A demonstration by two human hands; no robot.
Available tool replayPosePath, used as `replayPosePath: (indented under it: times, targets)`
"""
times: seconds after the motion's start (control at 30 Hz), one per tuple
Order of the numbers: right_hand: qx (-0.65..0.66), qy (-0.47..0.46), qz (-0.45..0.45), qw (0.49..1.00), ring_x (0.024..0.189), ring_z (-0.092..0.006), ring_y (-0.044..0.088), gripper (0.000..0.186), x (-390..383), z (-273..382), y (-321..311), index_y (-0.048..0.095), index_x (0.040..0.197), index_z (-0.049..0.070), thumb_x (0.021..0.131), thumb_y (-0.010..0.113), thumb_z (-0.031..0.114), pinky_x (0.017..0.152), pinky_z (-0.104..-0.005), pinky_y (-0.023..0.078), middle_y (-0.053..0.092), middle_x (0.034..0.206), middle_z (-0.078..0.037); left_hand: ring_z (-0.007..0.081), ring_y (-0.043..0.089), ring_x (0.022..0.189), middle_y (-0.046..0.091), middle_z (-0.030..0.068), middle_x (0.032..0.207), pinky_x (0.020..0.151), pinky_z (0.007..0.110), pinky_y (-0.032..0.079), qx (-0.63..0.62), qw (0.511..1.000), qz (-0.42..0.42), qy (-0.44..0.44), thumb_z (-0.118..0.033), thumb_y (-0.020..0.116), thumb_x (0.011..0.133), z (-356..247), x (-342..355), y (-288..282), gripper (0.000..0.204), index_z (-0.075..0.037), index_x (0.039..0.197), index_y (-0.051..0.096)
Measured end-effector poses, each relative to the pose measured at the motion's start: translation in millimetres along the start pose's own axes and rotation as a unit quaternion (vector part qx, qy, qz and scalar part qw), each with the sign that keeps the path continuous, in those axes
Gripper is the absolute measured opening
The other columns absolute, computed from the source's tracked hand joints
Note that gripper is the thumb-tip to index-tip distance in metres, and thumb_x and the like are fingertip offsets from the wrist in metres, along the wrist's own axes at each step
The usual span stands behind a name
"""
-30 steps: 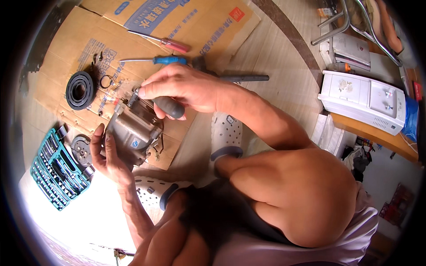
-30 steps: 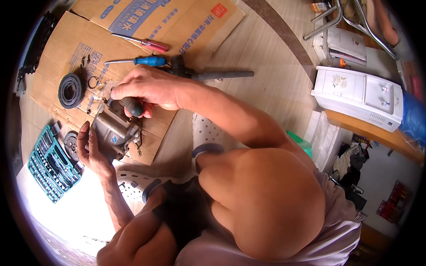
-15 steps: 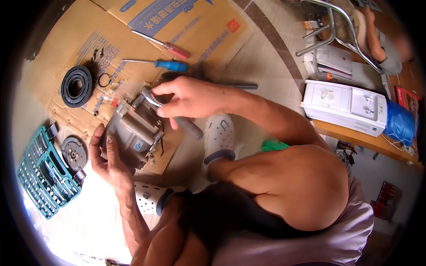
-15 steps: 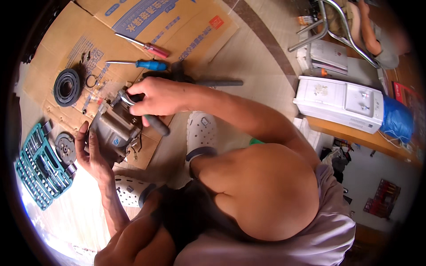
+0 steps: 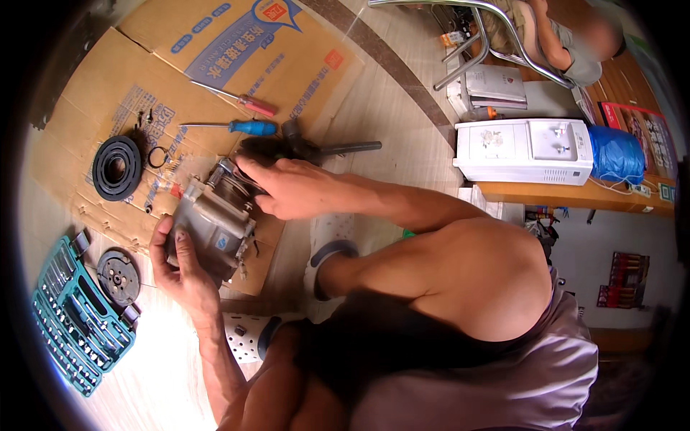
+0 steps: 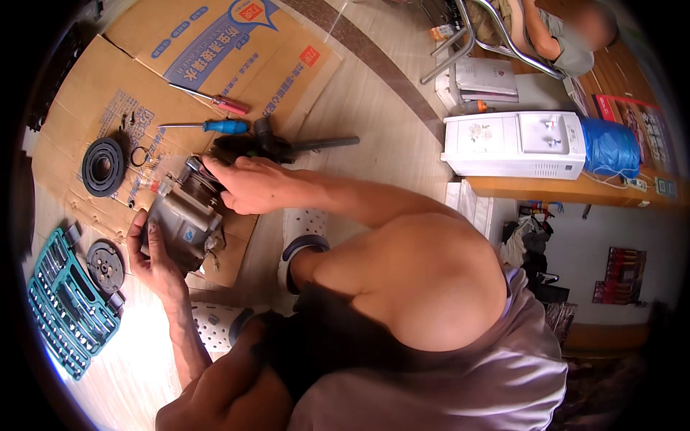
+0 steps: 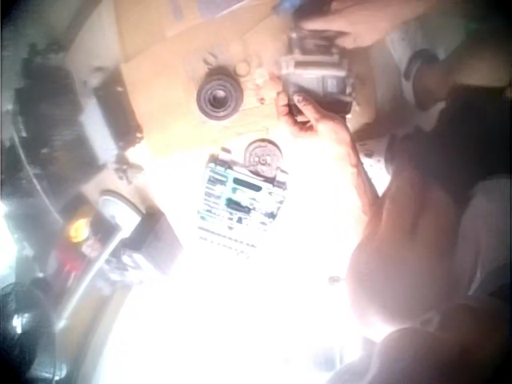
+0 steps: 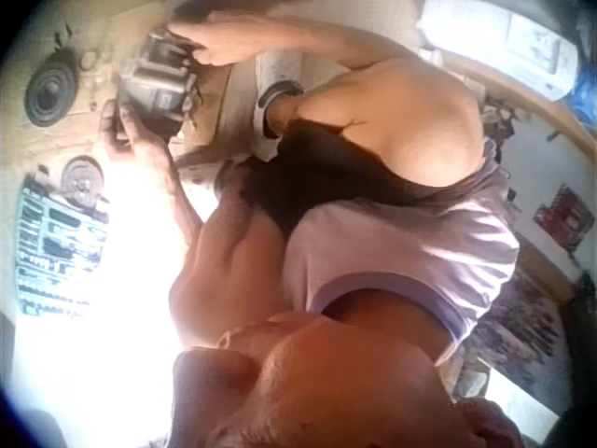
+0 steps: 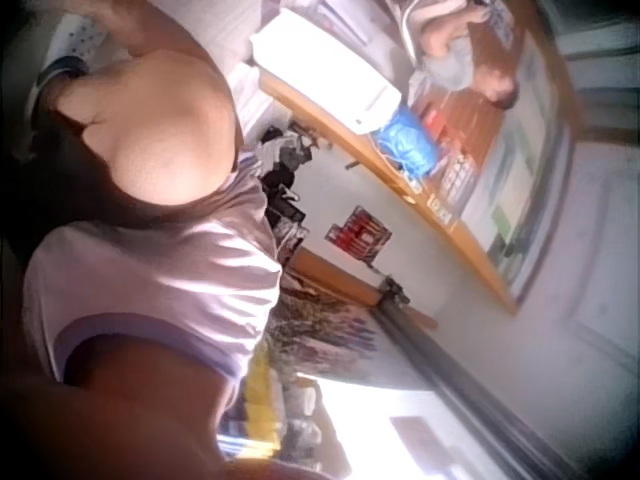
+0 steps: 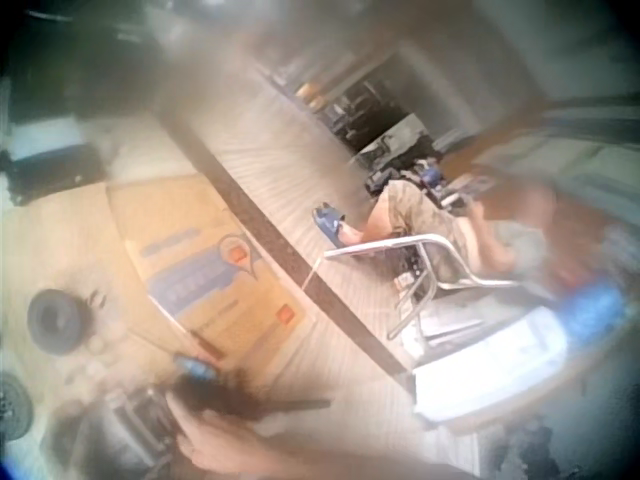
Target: The person disassembles an automotive compressor by removing several bolts with a socket wrench and separates the main housing sections by hand.
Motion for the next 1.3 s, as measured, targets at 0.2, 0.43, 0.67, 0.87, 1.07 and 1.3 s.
replayPosePath:
  times: [0.2,0.43,0.67,0.87,1.07,1.3]
  targets:
    - [0.025,-0.041,-0.093,0.995,0.078,-0.0426,0.069,0.064,14.4,1.9,-4.5,0.042,0.147,0.003,0.087,0.059,0.017,0.076,-0.0489,0.055,0.069,0.082,-0.026,0.0161,0.059,0.108,0.065,0.0089,0.118,0.097,0.028,0.045,0.020,1.000,-0.012,-0.008,-0.009,0.060,0.102,-3.9,3.2,-5.5,0.028,0.005,0.126,0.062]
    - [0.172,-0.079,-0.146,0.971,0.063,-0.0255,0.068,0.039,17.1,-16.4,-0.4,0.062,0.126,-0.001,0.091,0.061,0.017,0.063,-0.0415,0.053,0.067,0.075,-0.020,0.0159,0.058,0.106,0.064,0.0092,0.118,0.097,0.028,0.045,0.035,0.999,-0.012,-0.004,-0.011,0.061,0.102,-6.2,0.1,-2.0,0.031,0.005,0.128,0.060]
    - [0.403,0.046,-0.141,0.903,0.057,-0.0097,0.056,0.030,33.4,-51.6,-13.0,0.059,0.122,-0.006,0.098,0.051,0.011,0.052,-0.0291,0.049,0.058,0.068,-0.003,0.0146,0.057,0.104,0.064,0.0083,0.115,0.094,0.027,0.045,0.062,0.997,-0.033,0.001,-0.011,0.062,0.102,-6.5,-0.3,-11.0,0.031,0.005,0.128,0.060]
    - [-0.003,0.000,-0.130,0.991,0.082,-0.0401,0.070,0.024,33.4,-84.8,10.2,0.068,0.097,0.001,0.090,0.059,0.021,0.078,-0.0502,0.055,0.069,0.082,-0.024,0.0139,0.056,0.100,0.064,0.0084,0.113,0.091,0.026,0.045,0.006,1.000,-0.029,-0.005,-0.013,0.063,0.102,1.3,-0.4,-6.7,0.033,0.005,0.129,0.059]
    - [-0.042,0.039,-0.034,0.998,0.097,-0.0429,0.070,0.024,32.1,-64.7,18.3,0.070,0.092,0.001,0.084,0.061,0.022,0.084,-0.0489,0.055,0.069,0.094,-0.032,0.0173,0.059,0.103,0.063,0.0110,0.117,0.092,0.028,0.048,0.004,0.999,-0.039,-0.024,-0.016,0.062,0.103,-2.3,-1.5,-6.4,0.036,0.003,0.133,0.057]
    - [0.074,-0.030,-0.096,0.992,0.091,-0.0439,0.069,0.021,42.9,-53.9,-13.6,0.066,0.098,0.001,0.088,0.057,0.017,0.083,-0.0524,0.054,0.071,0.091,-0.025,0.0206,0.060,0.108,0.062,0.0140,0.125,0.096,0.032,0.049,0.022,0.999,-0.029,-0.016,-0.016,0.060,0.104,-3.1,-1.7,-7.7,0.037,0.003,0.136,0.055]
Point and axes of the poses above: each hand's wrist, its own x-axis towards the middle knuckle, its own y-axis out of the palm, z = x × y, the point moved 6 cm from there along x, towards the middle knuckle
